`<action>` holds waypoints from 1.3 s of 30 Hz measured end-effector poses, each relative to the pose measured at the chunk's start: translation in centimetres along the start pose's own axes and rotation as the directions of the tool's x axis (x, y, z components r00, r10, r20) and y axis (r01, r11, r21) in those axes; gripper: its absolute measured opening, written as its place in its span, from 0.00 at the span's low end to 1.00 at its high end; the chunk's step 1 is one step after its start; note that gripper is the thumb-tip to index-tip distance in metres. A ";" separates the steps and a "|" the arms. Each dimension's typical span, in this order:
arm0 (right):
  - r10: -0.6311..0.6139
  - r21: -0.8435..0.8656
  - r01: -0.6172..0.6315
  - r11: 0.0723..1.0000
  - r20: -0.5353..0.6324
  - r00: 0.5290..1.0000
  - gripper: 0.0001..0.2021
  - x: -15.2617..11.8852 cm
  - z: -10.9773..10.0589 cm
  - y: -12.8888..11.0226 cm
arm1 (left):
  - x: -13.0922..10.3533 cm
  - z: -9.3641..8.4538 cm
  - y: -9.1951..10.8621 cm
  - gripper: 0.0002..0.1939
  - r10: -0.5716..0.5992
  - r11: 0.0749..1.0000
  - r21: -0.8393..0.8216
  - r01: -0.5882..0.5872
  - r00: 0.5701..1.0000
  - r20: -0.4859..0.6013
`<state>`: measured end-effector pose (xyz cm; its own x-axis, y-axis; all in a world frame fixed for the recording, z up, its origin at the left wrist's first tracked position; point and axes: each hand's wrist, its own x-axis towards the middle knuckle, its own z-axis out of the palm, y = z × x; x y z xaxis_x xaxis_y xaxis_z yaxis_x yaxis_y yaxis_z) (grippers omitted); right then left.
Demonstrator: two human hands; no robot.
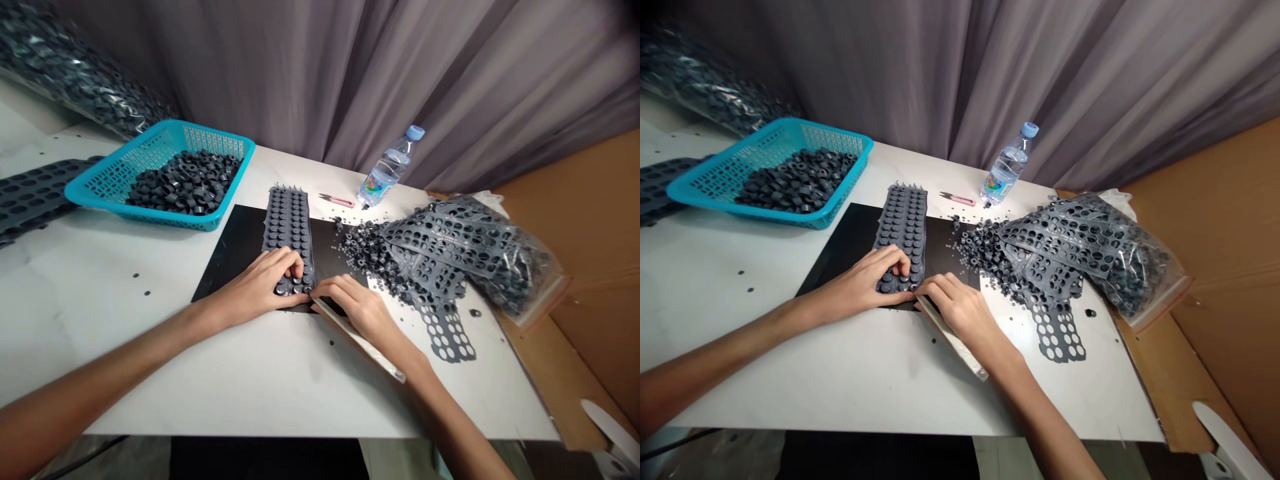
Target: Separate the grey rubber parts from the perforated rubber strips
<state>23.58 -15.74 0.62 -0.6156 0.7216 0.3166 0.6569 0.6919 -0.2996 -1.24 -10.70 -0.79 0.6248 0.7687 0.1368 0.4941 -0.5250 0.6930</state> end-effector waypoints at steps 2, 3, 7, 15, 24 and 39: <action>-0.006 -0.058 0.007 0.998 0.007 1.000 0.12 0.0 0.1 -0.2 | 0.0 -0.1 0.1 0.14 -0.004 1.000 -0.006 0.004 1.000 0.003; -0.009 -0.088 0.010 0.996 0.010 1.000 0.12 0.0 0.2 -0.3 | 0.0 -0.1 0.1 0.14 -0.005 1.000 -0.010 0.005 1.000 0.004; -0.018 -0.176 0.017 0.984 -0.003 1.000 0.13 0.0 0.8 -0.8 | 0.0 0.0 0.0 0.13 -0.003 1.000 -0.021 0.003 1.000 0.006; 0.007 -0.264 -0.015 0.965 -0.031 0.999 0.13 -0.1 1.8 -0.9 | 0.2 0.0 -0.1 0.16 0.000 1.000 0.004 0.000 1.000 0.006; 0.061 0.070 -0.055 0.996 -0.076 0.995 0.11 -0.4 0.0 0.0 | 0.3 -0.2 -0.1 0.17 -0.013 1.000 0.001 0.013 0.999 0.039; 0.031 0.021 -0.031 0.999 -0.005 1.000 0.14 -0.2 0.2 -0.2 | 0.2 -0.2 0.0 0.15 -0.002 1.000 0.001 0.002 0.999 0.036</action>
<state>23.52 -15.97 0.48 -0.5931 0.7424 0.3114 0.6664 0.6698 -0.3276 -1.22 -10.51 -0.62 0.6456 0.7557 0.1097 0.4955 -0.5239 0.6928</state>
